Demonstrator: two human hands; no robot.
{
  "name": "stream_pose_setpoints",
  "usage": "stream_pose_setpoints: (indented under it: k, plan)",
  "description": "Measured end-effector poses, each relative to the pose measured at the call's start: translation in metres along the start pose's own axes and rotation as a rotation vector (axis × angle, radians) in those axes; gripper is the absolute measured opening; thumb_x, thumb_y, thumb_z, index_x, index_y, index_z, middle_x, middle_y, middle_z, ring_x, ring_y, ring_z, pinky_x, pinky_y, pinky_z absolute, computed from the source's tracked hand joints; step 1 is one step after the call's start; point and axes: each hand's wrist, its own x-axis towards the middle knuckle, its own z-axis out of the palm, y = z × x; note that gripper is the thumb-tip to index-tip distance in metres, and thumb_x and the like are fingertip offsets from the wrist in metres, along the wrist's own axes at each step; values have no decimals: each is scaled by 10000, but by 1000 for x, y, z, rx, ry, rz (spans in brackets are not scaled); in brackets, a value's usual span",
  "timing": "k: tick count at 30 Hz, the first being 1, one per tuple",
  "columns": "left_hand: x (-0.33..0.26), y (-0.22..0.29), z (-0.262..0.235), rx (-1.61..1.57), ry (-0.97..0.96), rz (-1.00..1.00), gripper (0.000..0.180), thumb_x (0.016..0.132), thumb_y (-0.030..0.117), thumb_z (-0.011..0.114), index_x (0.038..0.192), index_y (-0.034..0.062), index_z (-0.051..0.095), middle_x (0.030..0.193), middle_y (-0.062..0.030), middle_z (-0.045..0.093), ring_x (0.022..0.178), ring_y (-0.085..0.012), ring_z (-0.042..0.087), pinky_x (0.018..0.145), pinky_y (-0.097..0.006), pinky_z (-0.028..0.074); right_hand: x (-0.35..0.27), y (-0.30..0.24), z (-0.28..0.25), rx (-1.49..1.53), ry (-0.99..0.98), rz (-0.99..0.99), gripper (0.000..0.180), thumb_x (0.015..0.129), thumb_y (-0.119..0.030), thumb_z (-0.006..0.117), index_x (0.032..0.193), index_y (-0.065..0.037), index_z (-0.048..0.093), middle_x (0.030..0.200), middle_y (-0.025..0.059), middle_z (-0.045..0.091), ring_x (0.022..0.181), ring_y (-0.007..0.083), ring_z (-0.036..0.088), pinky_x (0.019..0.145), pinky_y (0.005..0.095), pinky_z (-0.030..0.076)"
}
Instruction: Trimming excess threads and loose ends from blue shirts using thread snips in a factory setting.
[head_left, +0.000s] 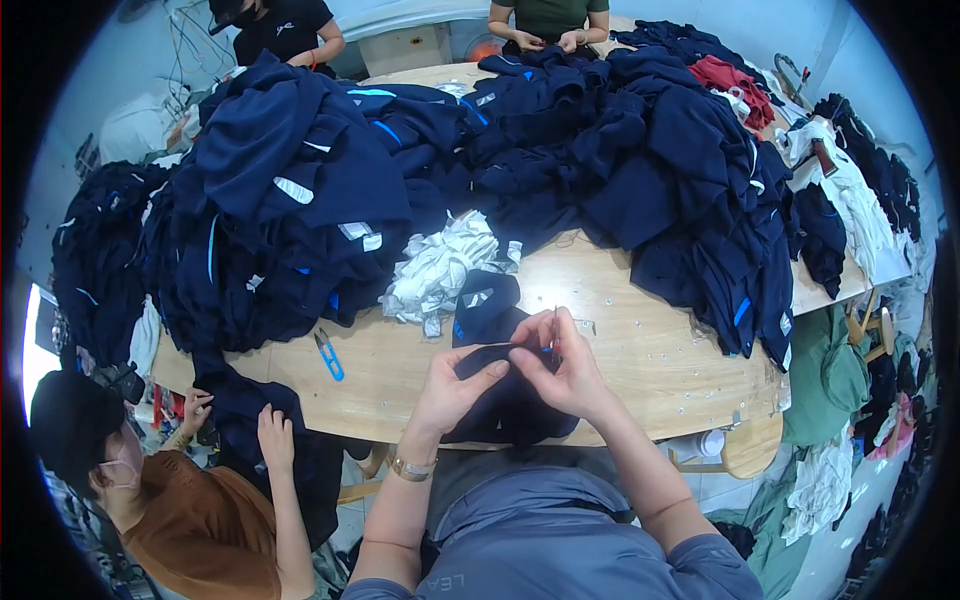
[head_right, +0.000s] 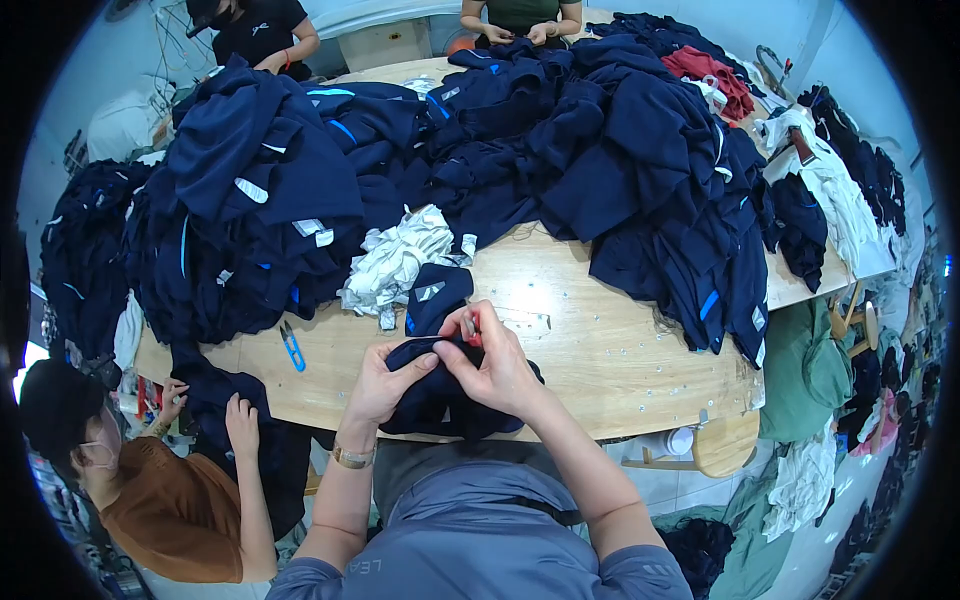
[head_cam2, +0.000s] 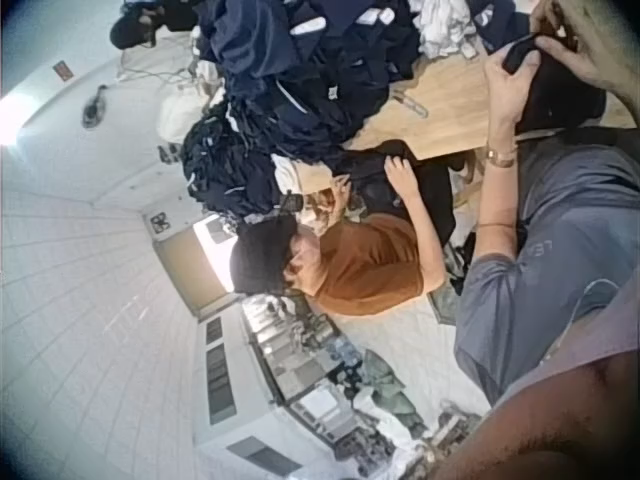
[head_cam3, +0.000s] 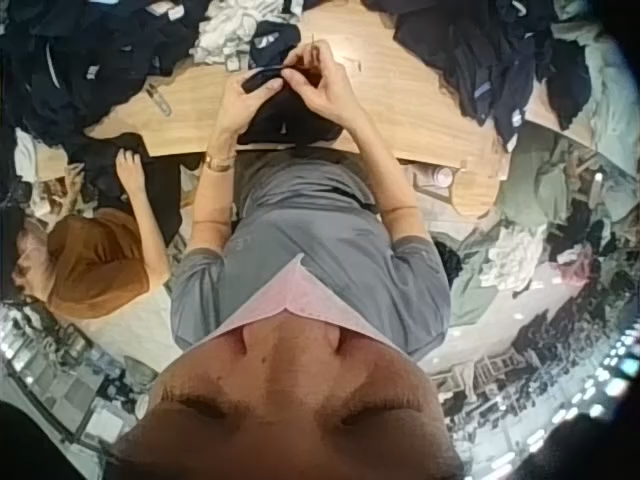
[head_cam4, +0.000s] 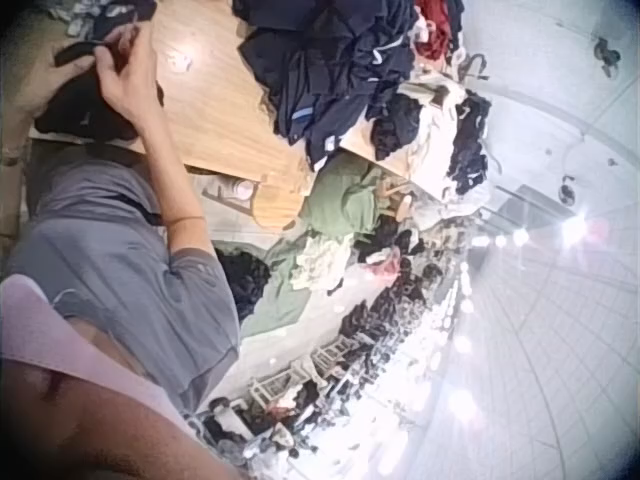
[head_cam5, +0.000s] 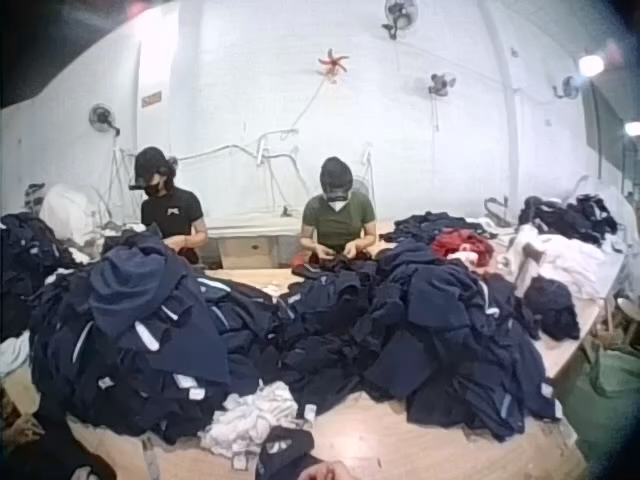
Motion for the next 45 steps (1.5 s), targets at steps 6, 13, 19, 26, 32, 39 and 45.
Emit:
stream_pose_setpoints:
  k: [6, 13, 19, 26, 32, 39, 45]
  plan:
    - [0, 4, 4, -5, 27, 139, 323, 773, -2, 674, 1072, 4, 550, 981, -38, 601, 886, -94, 563, 790, -215, 455, 2, -9, 1, -183, -67, 99, 263, 787, 8, 620, 821, -57, 367, 849, 84, 581, 697, 139, 511, 621, 256, 411]
    - [-2, 7, 2, 149, 27, 161, 280, 749, 8, 688, 1007, 12, 580, 940, -35, 609, 913, -102, 547, 840, -244, 428, 10, -10, -4, -87, -24, 176, 251, 825, 4, 571, 788, -62, 332, 776, 72, 555, 688, 133, 510, 623, 260, 406]
    - [-4, 8, 4, 187, 89, 137, 215, 762, 8, 681, 955, 4, 586, 852, -22, 628, 771, -56, 565, 685, -188, 455, 8, -20, -9, -236, -88, 29, 257, 759, -58, 649, 876, -28, 422, 760, 104, 531, 686, 246, 549, 626, 322, 440]
    - [-2, 5, 12, 342, 225, 277, 225, 756, -21, 665, 955, 7, 563, 802, -18, 621, 722, -45, 574, 637, -176, 452, 7, -17, -4, -535, -93, -68, 253, 720, -4, 621, 899, -13, 443, 789, 137, 530, 728, 316, 535, 647, 370, 428]
    - [2, 3, 10, 326, 247, 328, 259, 742, -44, 653, 978, 5, 557, 836, -28, 609, 740, -64, 574, 669, -200, 458, 3, -36, -3, -28, -263, 178, 251, 810, -68, 619, 845, -27, 374, 737, 83, 568, 625, 181, 535, 584, 300, 434]
    - [1, 5, 2, 249, 170, 224, 193, 757, 17, 679, 943, -4, 633, 902, -46, 639, 841, -93, 575, 790, -236, 450, -1, -39, -17, 138, -402, 125, 298, 807, -93, 629, 803, -69, 332, 721, 53, 548, 625, 136, 470, 601, 255, 403]
    - [-2, 8, -1, 52, 97, 103, 204, 767, 18, 682, 965, -13, 639, 900, -44, 650, 820, -78, 579, 760, -214, 461, 2, -31, -30, -426, -171, 140, 331, 841, -347, 596, 786, -48, 465, 658, 140, 529, 576, 266, 531, 529, 333, 407]
